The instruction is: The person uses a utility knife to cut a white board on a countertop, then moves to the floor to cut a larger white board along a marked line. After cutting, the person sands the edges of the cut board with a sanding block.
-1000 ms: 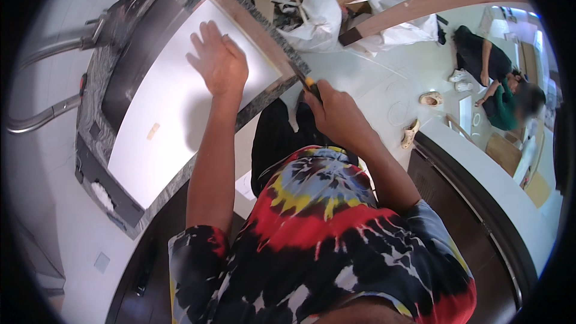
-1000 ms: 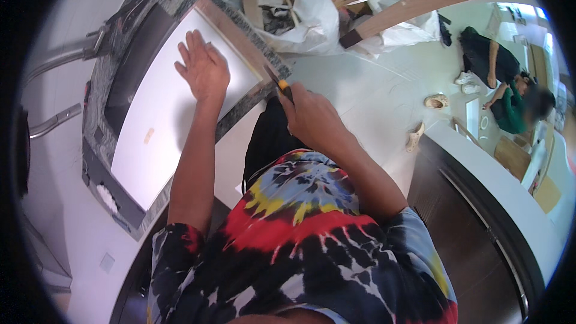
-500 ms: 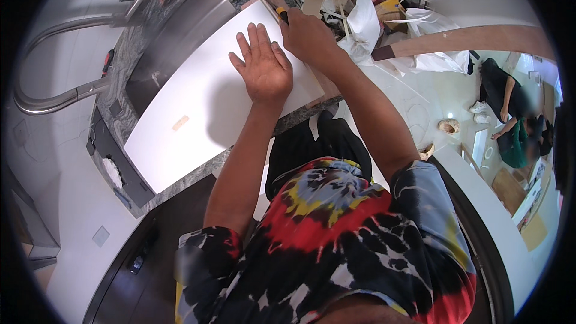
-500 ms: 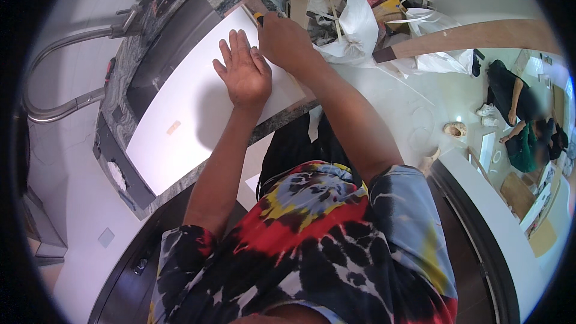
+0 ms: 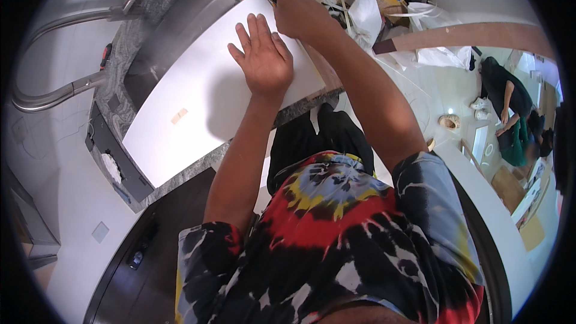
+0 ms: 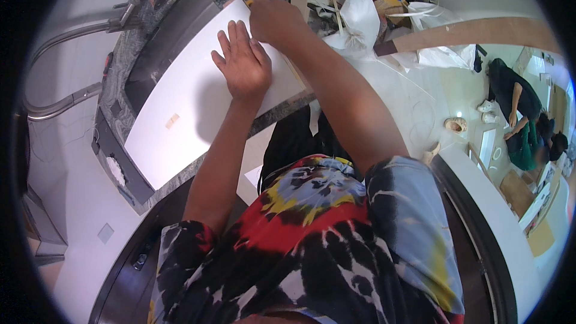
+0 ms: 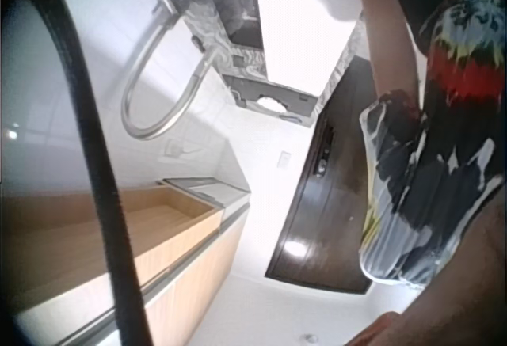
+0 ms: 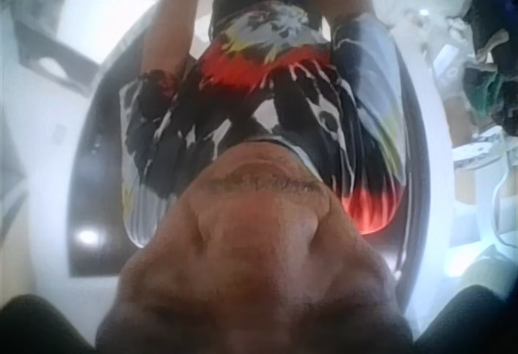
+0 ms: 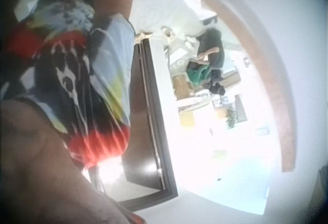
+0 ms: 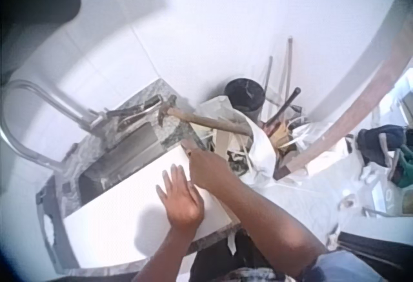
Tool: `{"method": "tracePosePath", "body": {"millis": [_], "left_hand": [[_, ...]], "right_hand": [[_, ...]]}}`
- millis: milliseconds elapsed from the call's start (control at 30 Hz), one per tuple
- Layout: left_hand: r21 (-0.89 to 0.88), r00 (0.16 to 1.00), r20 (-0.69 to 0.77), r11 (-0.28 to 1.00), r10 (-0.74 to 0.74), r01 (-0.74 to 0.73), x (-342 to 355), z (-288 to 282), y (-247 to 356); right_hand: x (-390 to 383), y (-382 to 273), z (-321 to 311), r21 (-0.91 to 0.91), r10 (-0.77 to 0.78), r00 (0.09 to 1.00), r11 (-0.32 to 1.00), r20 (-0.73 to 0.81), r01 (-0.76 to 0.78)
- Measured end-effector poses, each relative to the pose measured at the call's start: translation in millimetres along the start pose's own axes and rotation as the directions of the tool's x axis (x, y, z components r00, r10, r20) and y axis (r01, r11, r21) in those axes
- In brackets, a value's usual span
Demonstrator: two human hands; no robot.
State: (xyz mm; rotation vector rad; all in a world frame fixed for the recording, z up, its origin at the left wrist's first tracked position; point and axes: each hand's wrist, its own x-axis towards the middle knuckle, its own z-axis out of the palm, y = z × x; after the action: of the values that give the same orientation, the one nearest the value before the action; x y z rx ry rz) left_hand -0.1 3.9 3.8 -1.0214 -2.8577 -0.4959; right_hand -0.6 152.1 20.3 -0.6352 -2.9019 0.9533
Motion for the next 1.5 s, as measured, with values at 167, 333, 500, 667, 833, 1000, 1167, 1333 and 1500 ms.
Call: {"method": "tracePosePath", "body": {"millis": [167, 333, 500, 667, 833, 1000, 1167, 1333, 1500], "left_hand": [[0.015, 1.000, 0.006, 1.000, -0.017, 0.017, -1, 2, -4], [-0.015, 0.999, 0.024, 0.999, -0.043, 0.043, -3, 0, -2], [0.044, 1.000, -0.013, 0.999, -0.018, 0.019, -2, 4, -1], [0.073, 1.000, -0.015, 0.997, -0.008, 0.009, -1, 1, -3], [0.065, 1.000, -0.026, 0.998, 0.004, -0.003, 3, 2, -1], [0.080, 1.000, -0.016, 0.997, -0.006, 0.008, 1, -1, -7], [0.059, 0.999, -0.022, 0.998, -0.031, 0.032, -2, 5, -3], [0.012, 0.998, 0.040, 0.998, -0.055, 0.054, -1, -4, 3], [0.021, 0.998, 0.048, 0.999, -0.051, 0.050, -2, 0, -3]], "right_hand": [[-25, -16, -14, -0.022, 0.034, 0.996, 0.999, 0.079, -0.032], [-112, -6, -14, 0.053, 0.155, 0.975, 0.985, 0.158, -0.165], [-196, -12, -30, -0.050, 0.311, 0.912, 0.950, 0.269, -0.309], [-246, -18, -30, -0.038, 0.355, 0.901, 0.933, 0.250, -0.358], [-255, -13, -23, -0.015, 0.355, 0.908, 0.933, 0.221, -0.361], [-238, -14, -55, 0.093, 0.363, 0.923, 0.922, 0.131, -0.376], [-147, -6, -43, 0.276, 0.264, 0.964, 0.929, -0.021, -0.248], [-52, -4, -5, 0.214, 0.131, 0.988, 0.970, -0.080, -0.111], [-16, -11, 0, 0.063, 0.099, 0.995, 0.993, -0.002, -0.099]]}}
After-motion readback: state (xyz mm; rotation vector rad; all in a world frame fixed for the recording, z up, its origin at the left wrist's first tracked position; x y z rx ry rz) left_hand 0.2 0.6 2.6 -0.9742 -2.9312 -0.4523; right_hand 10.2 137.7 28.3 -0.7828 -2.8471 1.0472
